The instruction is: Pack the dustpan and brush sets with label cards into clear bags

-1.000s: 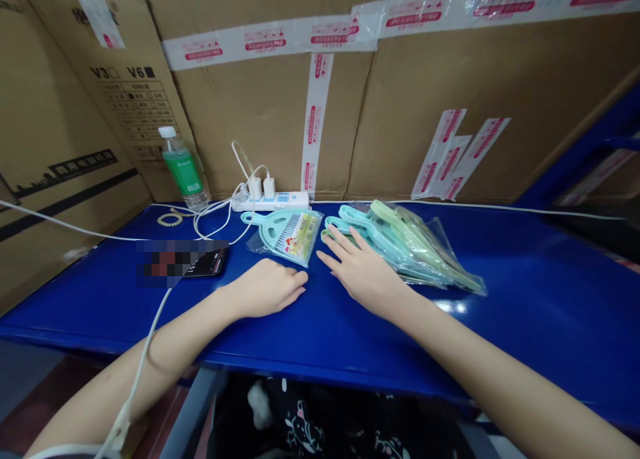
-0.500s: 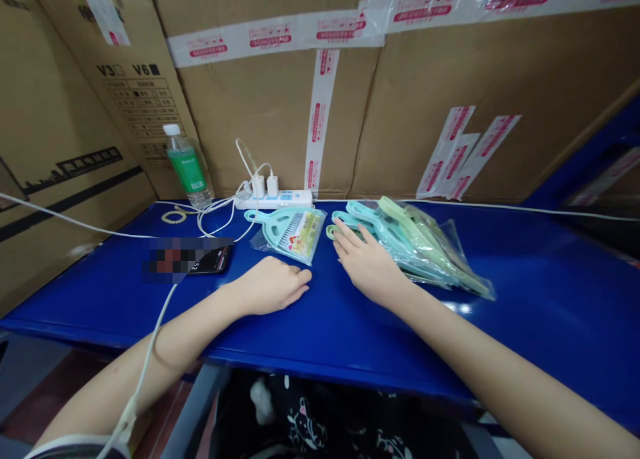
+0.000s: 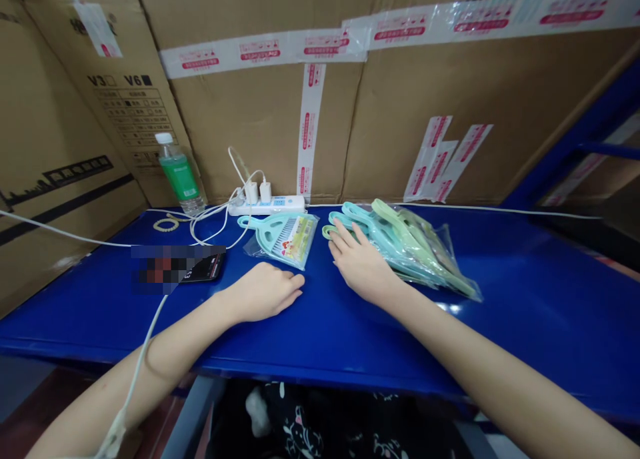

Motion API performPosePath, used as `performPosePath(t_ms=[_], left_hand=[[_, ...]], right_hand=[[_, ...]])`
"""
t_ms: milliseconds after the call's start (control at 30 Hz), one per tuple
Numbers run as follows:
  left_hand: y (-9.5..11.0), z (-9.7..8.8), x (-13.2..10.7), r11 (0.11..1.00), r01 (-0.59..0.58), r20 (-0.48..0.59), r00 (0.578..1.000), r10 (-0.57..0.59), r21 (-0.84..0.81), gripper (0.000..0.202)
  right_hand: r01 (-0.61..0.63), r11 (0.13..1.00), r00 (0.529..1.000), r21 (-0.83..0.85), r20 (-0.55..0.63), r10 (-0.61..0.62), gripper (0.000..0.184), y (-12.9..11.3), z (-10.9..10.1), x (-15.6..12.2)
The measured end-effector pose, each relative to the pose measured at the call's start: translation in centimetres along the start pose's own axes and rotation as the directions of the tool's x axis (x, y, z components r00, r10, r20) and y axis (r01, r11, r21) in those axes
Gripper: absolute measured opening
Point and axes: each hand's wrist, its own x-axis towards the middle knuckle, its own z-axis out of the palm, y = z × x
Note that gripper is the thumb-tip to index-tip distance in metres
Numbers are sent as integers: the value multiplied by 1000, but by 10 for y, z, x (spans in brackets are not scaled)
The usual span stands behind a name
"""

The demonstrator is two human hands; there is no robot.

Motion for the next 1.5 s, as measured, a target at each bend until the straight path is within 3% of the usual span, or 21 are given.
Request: performPosePath(t_ms=[167, 300, 533, 733, 933, 1133, 1333, 1500], left_hand=[[0, 2, 0, 1000, -5, -21, 1000, 5, 3, 16], [0, 0, 1, 1000, -14, -27, 1000, 14, -1, 17], [0, 0, 0, 999, -37, -50, 998, 38, 4, 18], [-1, 1, -1, 999, -39, -108, 993, 40, 7, 16], [0, -2, -1, 998, -67, -89, 994, 67, 3, 11], [-1, 1, -1, 990, -138, -147, 980, 138, 14, 28], [-1, 5, 1, 988, -128, -239, 960, 146, 89, 23], [-2, 5, 2, 984, -130, -247, 956, 158, 125, 21]], right_hand=[[111, 992, 993, 57, -40, -108, 34, -5, -13, 3], [162, 971, 985, 174, 29, -169, 28, -1, -20, 8], [88, 950, 973, 300, 178, -147, 28, 1, -34, 9], [41, 943, 955, 331, 264, -134, 13, -5, -45, 9], [12, 918, 937, 397, 317, -149, 23, -6, -47, 8], [-14, 926, 894, 377, 419, -157, 28, -10, -47, 10], [-8, 919, 884, 394, 432, -177, 28, -14, -47, 9], [6, 907, 875, 420, 436, -208, 30, -14, -52, 9]])
